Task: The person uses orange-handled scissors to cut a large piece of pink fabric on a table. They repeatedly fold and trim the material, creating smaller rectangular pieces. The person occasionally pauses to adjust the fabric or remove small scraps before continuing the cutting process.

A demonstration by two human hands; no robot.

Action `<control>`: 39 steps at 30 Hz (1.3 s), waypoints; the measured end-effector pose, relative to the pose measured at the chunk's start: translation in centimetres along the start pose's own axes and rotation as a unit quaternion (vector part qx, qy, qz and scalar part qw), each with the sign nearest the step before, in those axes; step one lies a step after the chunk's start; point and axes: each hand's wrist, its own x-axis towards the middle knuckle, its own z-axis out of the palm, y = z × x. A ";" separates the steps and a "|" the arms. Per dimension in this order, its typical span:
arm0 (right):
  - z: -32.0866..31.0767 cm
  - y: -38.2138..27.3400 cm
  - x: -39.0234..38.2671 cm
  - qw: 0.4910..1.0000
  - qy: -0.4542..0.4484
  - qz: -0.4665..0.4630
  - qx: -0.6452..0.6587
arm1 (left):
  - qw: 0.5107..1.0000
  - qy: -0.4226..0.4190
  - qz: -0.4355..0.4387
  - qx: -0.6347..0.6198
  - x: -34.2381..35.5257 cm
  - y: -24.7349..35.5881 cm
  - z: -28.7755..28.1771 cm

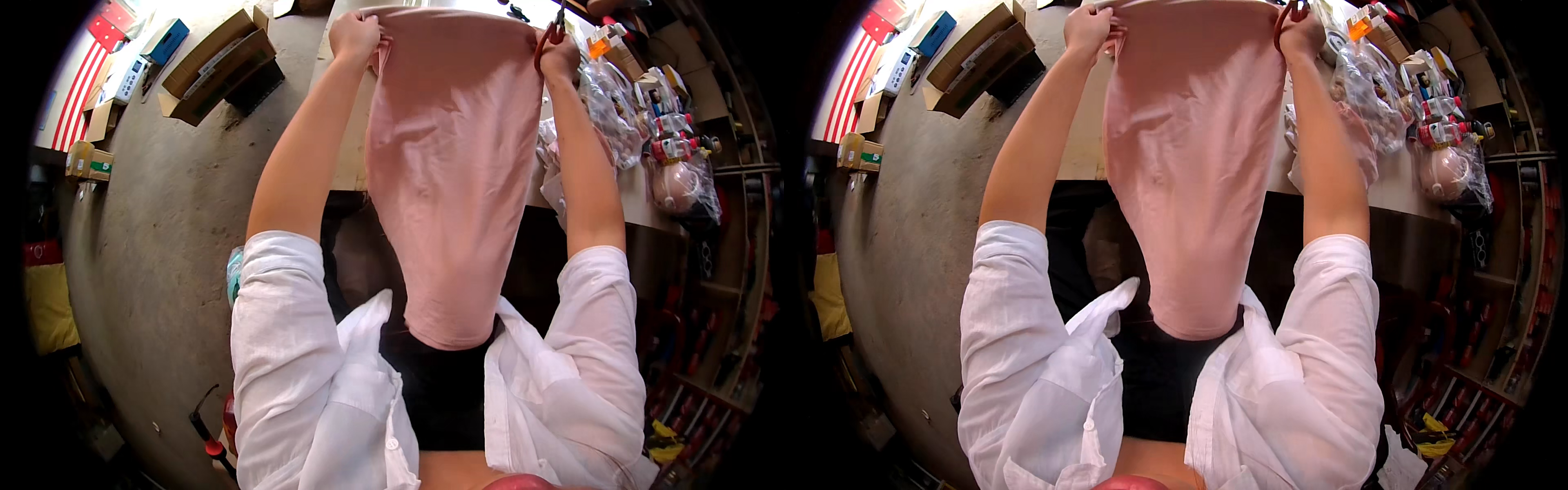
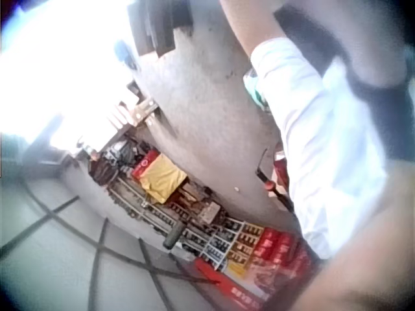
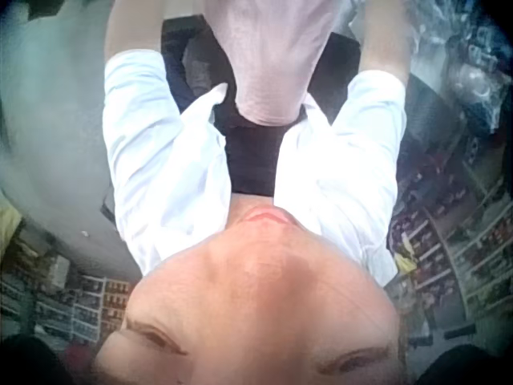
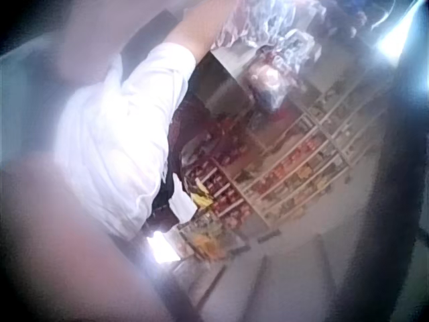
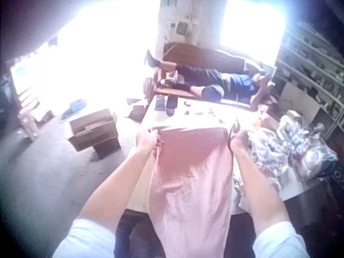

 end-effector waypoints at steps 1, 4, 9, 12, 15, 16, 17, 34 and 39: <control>0.6 0.6 0.7 1.000 -0.009 -0.008 0.008 | 1.000 0.025 -0.010 0.010 0.1 0.1 0.7; 2.0 1.3 -1.4 0.997 -0.060 -0.027 -0.049 | 0.997 -0.001 0.022 0.071 -1.8 -3.4 -0.1; -1.6 2.6 -8.3 0.990 -0.130 -0.063 -0.007 | 0.984 0.063 0.163 0.045 -17.9 -3.6 -3.8; -4.3 3.4 -13.6 0.956 -0.234 0.050 0.168 | 0.991 0.035 -0.043 -0.126 -30.6 -5.0 -6.4; -11.6 -1.2 -20.0 0.916 -0.313 0.092 0.234 | 0.945 -0.136 -0.178 -0.237 -41.6 -3.6 -8.3; -14.0 -3.0 -22.2 0.892 -0.338 0.132 0.271 | 0.927 -0.212 -0.177 -0.252 -44.2 -3.5 -8.7; -16.4 -5.0 -24.5 0.864 -0.361 0.174 0.306 | 0.902 -0.248 -0.221 -0.276 -46.8 -3.1 -8.7; -33.1 -11.2 -47.3 0.618 -0.508 0.450 0.399 | 0.703 -0.064 -0.415 -0.574 -48.3 -7.3 -5.7; -33.9 -9.0 -49.7 0.576 -0.529 0.448 0.433 | 0.753 -0.036 -0.309 -0.580 -48.0 -6.9 -7.1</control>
